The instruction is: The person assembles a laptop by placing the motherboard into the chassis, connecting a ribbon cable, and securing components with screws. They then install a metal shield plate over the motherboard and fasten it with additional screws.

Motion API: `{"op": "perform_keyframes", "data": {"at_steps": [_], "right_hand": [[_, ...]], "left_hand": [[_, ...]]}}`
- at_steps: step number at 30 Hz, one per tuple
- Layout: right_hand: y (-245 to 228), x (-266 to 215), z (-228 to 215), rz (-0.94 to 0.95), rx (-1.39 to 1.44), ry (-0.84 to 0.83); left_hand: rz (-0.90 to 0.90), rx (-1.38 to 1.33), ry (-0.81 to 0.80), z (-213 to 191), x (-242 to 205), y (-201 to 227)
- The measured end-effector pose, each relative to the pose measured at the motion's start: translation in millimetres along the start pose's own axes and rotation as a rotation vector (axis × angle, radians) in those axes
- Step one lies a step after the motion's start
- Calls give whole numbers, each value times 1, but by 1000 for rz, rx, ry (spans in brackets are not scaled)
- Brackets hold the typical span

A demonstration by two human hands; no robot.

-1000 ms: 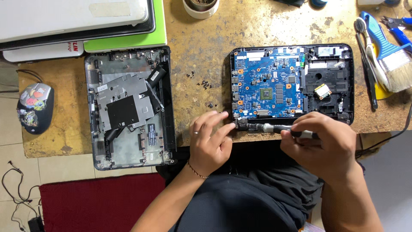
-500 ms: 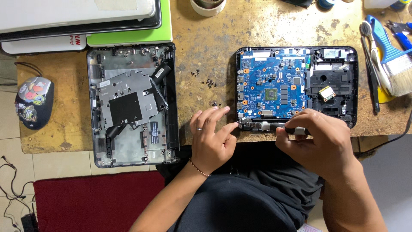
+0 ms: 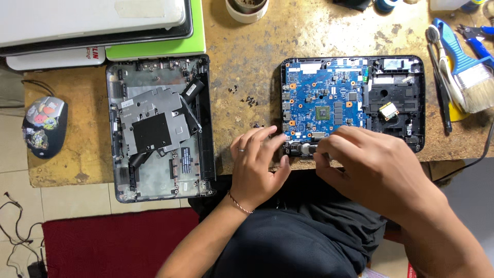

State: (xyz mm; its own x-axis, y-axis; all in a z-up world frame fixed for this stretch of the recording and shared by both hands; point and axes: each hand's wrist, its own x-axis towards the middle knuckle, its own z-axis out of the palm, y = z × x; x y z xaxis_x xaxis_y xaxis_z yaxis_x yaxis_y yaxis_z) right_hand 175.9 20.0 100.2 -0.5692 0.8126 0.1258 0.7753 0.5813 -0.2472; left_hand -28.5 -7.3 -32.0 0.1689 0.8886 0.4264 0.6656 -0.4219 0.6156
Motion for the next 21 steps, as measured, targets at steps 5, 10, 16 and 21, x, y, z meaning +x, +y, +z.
{"op": "perform_keyframes", "data": {"at_steps": [5,10,16,21], "right_hand": [[6,4,-3,-23,61,-184],[6,17,-8,-153,17,-218],[-13,36,-20,-39,-182,-362],[-16,42,-24,69,-295,-476]], "left_hand": [[0,-14,-20,-2,3,4],[22,-266,-74,-6,17,8],[13,-438,-29,-9,35,16],[14,-313,-44,-22,44,17]]}}
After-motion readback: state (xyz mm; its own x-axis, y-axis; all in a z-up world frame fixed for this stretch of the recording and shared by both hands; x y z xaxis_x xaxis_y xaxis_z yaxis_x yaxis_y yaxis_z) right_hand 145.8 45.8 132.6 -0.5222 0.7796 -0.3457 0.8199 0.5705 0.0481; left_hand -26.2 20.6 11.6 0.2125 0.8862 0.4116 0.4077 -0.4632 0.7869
